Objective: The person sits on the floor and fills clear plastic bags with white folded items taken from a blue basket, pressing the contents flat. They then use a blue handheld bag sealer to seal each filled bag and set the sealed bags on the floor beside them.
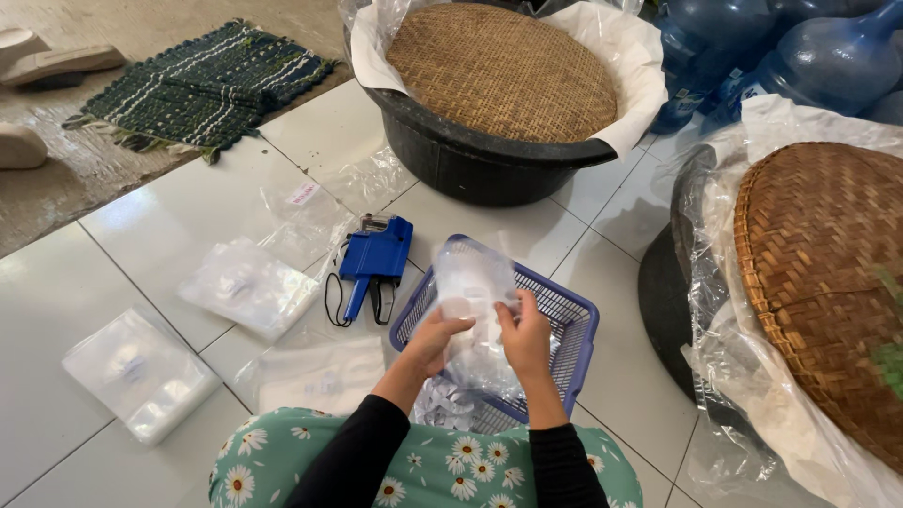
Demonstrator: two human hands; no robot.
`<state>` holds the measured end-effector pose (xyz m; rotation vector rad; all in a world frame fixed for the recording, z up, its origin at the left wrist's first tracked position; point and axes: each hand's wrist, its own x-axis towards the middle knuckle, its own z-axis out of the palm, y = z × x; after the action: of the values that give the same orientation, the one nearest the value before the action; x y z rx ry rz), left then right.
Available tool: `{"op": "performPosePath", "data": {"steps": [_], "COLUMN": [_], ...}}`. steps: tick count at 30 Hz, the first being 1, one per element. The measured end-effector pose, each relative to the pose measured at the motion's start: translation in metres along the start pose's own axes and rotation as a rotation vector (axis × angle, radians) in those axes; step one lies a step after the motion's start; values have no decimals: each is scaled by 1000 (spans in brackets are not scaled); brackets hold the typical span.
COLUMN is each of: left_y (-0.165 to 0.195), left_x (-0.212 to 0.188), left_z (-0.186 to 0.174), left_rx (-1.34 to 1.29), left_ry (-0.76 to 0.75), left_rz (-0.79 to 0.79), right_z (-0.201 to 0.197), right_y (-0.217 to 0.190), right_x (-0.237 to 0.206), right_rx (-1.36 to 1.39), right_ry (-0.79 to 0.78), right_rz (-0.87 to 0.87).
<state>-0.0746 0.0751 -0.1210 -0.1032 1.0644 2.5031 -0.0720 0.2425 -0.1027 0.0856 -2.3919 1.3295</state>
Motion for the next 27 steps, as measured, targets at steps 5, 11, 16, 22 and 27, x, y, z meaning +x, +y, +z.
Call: {"op": "performPosePath", "data": {"steps": [5,11,16,22,27], "left_y": [-3,29,25,25,17], "left_x": [4,0,-5,-5,-2], "left_z": [-1,0,8,1,0], "left_rx": [-83,-354,-472,-443,-413], "left_ry": [67,107,61,-29,64], "left_rz": [186,508,536,493,420], "right_z": [-6,-3,17,26,37], "right_y": [2,23,13,-16,-14], "right_x": [-2,2,-6,-18,-24], "right_rx": [72,677,1243,1467,1158], "right_ry": [-170,-214,-1,-235,-203], "right_rz": [35,265,409,548,308]}}
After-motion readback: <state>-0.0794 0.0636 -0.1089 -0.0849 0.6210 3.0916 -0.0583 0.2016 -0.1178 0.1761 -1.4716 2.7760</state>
